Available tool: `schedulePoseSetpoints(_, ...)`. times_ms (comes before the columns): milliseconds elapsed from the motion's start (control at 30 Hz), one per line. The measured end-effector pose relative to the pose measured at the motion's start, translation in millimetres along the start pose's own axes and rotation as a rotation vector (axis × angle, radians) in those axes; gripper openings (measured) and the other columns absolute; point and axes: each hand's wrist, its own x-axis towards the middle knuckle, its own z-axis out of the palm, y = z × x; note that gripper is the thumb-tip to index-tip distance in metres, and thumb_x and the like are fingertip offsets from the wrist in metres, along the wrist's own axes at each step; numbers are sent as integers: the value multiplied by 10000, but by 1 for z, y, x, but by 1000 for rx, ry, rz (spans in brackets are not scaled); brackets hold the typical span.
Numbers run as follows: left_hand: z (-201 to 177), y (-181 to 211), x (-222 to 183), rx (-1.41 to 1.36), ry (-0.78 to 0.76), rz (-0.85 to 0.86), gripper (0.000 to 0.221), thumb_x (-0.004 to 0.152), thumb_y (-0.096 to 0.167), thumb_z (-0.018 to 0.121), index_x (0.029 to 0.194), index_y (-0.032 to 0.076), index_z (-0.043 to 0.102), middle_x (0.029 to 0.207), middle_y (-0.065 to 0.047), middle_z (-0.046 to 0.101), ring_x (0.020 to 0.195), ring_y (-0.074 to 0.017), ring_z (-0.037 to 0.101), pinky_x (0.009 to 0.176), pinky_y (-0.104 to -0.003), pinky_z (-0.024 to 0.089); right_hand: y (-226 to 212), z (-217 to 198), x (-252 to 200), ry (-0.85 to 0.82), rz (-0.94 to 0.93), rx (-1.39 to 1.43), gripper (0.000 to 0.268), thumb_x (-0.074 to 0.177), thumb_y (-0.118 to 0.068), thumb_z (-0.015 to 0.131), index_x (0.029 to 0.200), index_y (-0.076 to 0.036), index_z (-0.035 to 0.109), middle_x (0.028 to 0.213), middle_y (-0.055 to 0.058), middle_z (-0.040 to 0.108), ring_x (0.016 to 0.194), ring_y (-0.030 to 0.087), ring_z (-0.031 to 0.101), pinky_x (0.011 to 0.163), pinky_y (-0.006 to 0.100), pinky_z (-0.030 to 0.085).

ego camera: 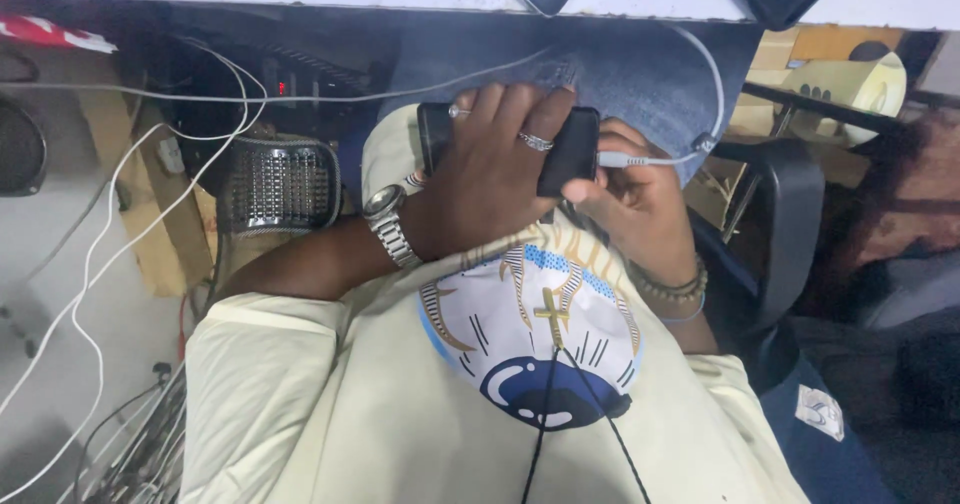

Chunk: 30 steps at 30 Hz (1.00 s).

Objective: Diagnosing a charging port issue on a smartphone by repeatedly testing the connection with a USB cable

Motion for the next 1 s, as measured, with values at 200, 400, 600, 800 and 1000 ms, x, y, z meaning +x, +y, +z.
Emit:
schedulePoseSetpoints(200,-1,-17,4,305,-275,161,1338,899,762,979,1698,41,184,1444,-134,545,1243,-304,585,1014,-445,497,20,-10,-5,220,228,135,264,1014,-235,758,1193,-47,709,1107,-3,719,1040,99,634,1019,297,547)
schedulePoseSetpoints(400,-54,-62,7,-290,-285,-302,679,1156,525,370,1462,-58,537,1409,-296,607,1331,-423,558,1099,-569,431,58,-36,4,341,344,515,546,1020,-110,707,582,-155,384,580,-53,373,529,53,410,579,238,397)
schedulePoseSetpoints(600,-49,-87,-15,-970,-323,-813,409,1079,357,573,1419,146,653,1336,-64,724,1217,-125,672,1052,-263,534,69,-29,8,413,386,640,411,985,-77,730,627,-101,528,629,-11,510,543,90,493,513,222,392)
schedulePoseSetpoints(800,-26,-93,-24,-1378,-255,-1048,504,1002,346,712,1402,57,607,915,44,552,813,-51,635,753,-211,558,82,-25,9,370,325,738,553,994,-45,733,576,-137,383,596,-30,347,549,125,478,530,256,429)
schedulePoseSetpoints(1000,-27,-94,-24,-1549,-234,-1135,501,1003,204,723,1430,15,543,898,-31,556,986,-378,833,779,-340,682,89,-19,9,391,302,876,120,927,-29,779,893,84,759,1035,211,796,916,318,773,772,364,620)
